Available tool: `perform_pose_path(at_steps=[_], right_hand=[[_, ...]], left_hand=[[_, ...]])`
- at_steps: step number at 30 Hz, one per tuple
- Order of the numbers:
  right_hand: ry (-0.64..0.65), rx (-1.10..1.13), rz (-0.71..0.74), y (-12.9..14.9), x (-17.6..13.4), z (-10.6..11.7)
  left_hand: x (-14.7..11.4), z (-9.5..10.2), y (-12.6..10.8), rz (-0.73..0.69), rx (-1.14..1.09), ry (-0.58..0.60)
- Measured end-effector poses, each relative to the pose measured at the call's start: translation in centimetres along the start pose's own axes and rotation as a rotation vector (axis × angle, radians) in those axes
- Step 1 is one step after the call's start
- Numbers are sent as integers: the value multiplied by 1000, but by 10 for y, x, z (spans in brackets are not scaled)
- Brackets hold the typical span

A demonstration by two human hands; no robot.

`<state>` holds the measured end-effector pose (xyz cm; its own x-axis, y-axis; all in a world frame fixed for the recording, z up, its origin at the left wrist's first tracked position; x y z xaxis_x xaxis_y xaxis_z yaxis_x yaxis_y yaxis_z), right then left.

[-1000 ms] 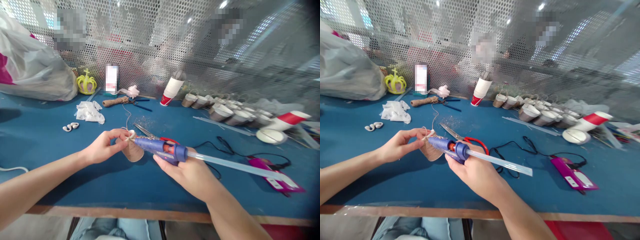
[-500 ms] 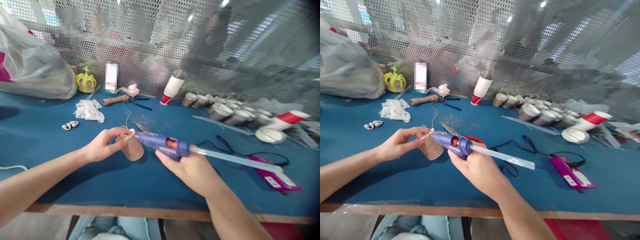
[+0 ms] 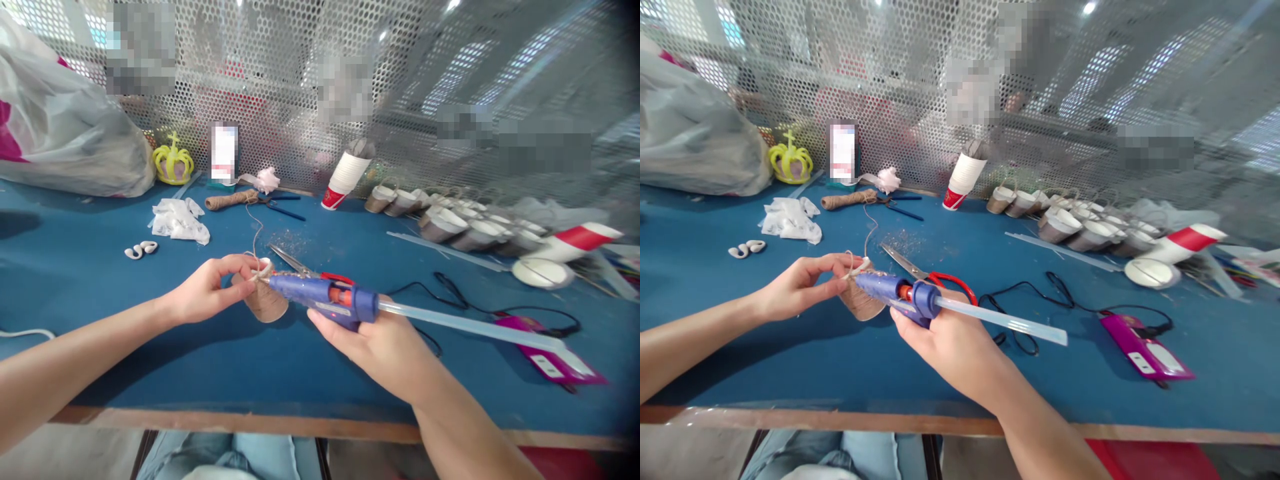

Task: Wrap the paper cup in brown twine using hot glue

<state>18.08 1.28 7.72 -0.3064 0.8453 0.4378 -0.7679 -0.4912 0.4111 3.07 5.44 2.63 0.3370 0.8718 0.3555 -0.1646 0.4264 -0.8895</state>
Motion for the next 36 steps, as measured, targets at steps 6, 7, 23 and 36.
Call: perform_pose_path(at_steps=[6,7,23,36], right_hand=[[4,56,-110,-14,3,2],[12,70,-121,-15,3,2],[12,76,-72,-8,3,3],[-28,42,-7,2,0,3]], left_hand=[[1,-1,1,-3,-19,39],[1,-1,1,-1,-20,44],[1,-2,0,-24,-38,56],[0,-3,-2,-27,-34,71]])
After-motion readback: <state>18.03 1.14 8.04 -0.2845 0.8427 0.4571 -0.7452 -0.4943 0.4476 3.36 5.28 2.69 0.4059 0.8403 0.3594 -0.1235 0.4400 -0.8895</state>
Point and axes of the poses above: each hand's wrist, its own x-axis towards the middle knuckle, its own z-axis out of the back of the hand, y = z × x, the point moved 9 cm from there along x, towards the middle knuckle, and after that the axes turned 10 degrees about -y, right-handed, at the moved point
